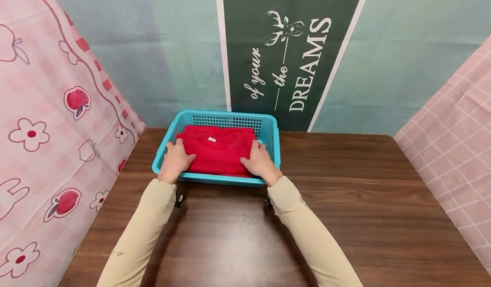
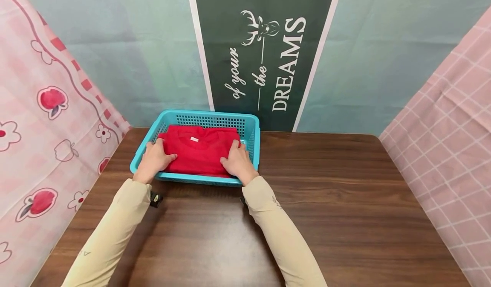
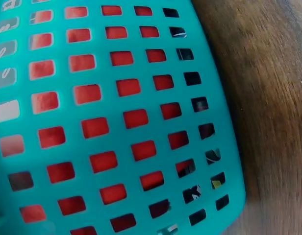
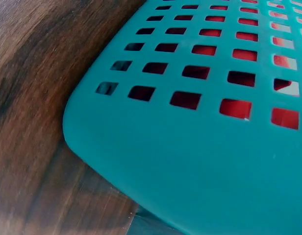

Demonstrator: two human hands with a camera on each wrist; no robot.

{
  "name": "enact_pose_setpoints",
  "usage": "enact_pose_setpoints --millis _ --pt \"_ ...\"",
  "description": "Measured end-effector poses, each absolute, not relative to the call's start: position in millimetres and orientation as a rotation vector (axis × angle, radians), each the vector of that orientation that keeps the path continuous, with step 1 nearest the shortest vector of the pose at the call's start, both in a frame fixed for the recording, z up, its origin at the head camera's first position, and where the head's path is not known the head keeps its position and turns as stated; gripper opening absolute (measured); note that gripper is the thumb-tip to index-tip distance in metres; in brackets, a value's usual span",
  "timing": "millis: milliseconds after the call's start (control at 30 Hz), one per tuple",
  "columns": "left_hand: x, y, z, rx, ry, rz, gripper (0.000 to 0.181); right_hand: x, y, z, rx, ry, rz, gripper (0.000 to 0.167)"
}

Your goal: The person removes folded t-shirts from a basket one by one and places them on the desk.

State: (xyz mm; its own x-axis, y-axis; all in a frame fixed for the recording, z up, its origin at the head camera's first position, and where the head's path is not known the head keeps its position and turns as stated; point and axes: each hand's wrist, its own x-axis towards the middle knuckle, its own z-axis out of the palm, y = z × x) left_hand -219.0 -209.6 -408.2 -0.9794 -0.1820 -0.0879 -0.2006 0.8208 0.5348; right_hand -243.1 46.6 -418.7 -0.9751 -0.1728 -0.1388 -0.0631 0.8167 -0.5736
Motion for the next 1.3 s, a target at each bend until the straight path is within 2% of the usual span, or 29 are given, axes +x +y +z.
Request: enact_pose_setpoints --millis 200,333,467,700,1033,1300 --pt "-219 -201 -412 -0.342 3.149 0.628 0.052 -246 46 -418 -0.074 2.794 -0.939 0.084" --pt "-218 -197 -412 -0.362 3.160 0.599 0.046 -246 48 -417 -0.066 2.759 -1.007 0.082" --pt "-218 -198 -413 -0.346 3.120 0.579 0.048 -247 49 -417 -0.070 2.747 -1.092 0.077" --pt "-219 -205 -411 -0.324 2.970 0.560 0.062 -249 48 -417 -0.099 2.730 -1.192 0.070" --pt "-219 -211 -404 -0.282 2.832 0.904 0.059 -249 51 -413 -0.044 2.681 -1.476 0.067" --pt "-230 -224 -406 -0.353 2.632 1.228 0.062 -251 52 -413 0.035 2.608 -1.493 0.070"
